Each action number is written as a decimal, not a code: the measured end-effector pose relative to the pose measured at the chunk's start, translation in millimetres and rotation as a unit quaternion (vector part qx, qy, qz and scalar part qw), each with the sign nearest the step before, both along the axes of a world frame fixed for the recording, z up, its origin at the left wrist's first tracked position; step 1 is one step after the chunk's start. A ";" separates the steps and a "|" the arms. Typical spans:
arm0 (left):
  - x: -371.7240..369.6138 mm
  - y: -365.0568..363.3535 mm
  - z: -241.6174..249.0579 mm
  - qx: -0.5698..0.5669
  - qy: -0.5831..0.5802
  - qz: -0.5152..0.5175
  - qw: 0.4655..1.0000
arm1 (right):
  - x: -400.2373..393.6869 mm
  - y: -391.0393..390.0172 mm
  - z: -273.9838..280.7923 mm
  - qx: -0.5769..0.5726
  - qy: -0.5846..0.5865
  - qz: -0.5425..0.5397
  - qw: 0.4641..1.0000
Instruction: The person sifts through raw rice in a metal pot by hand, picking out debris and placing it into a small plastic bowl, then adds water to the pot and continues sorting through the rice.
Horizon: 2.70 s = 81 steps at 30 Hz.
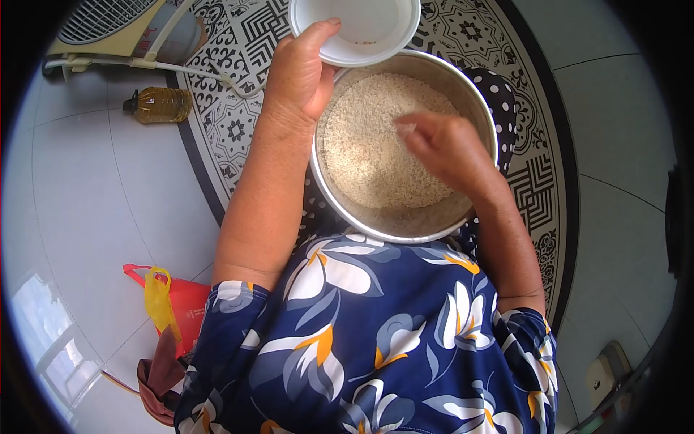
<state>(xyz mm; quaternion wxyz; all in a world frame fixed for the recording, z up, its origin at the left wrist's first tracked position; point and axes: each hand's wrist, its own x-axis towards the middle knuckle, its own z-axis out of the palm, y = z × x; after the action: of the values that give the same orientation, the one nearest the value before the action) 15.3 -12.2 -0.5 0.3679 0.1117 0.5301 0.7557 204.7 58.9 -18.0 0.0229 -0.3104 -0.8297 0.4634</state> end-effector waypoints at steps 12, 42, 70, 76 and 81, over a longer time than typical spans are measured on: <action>13.9 0.4 22.2 0.003 -0.029 -0.008 1.000 | -1.5 -25.9 -25.3 -0.057 -0.161 0.522 0.836; 7.8 -1.8 11.0 0.010 -0.032 -0.002 0.999 | -1.2 -0.7 -21.3 0.013 -0.050 0.066 0.996; 9.7 -5.6 18.8 0.009 -0.038 -0.015 0.999 | 7.5 -8.2 -12.1 0.149 -0.276 0.421 0.851; 5.2 -5.4 7.8 -0.006 -0.007 -0.029 1.000 | -16.9 -6.4 -8.2 -0.044 -0.311 0.451 0.835; 6.4 -6.7 8.2 0.015 -0.012 -0.022 1.000 | -11.1 2.9 -15.3 -0.485 -0.058 0.141 0.861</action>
<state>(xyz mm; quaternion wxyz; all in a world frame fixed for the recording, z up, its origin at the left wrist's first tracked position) 21.8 -18.9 7.7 0.3890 0.1197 0.5114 0.7569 193.5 61.9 -33.3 -0.2443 -0.1888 -0.5350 0.7864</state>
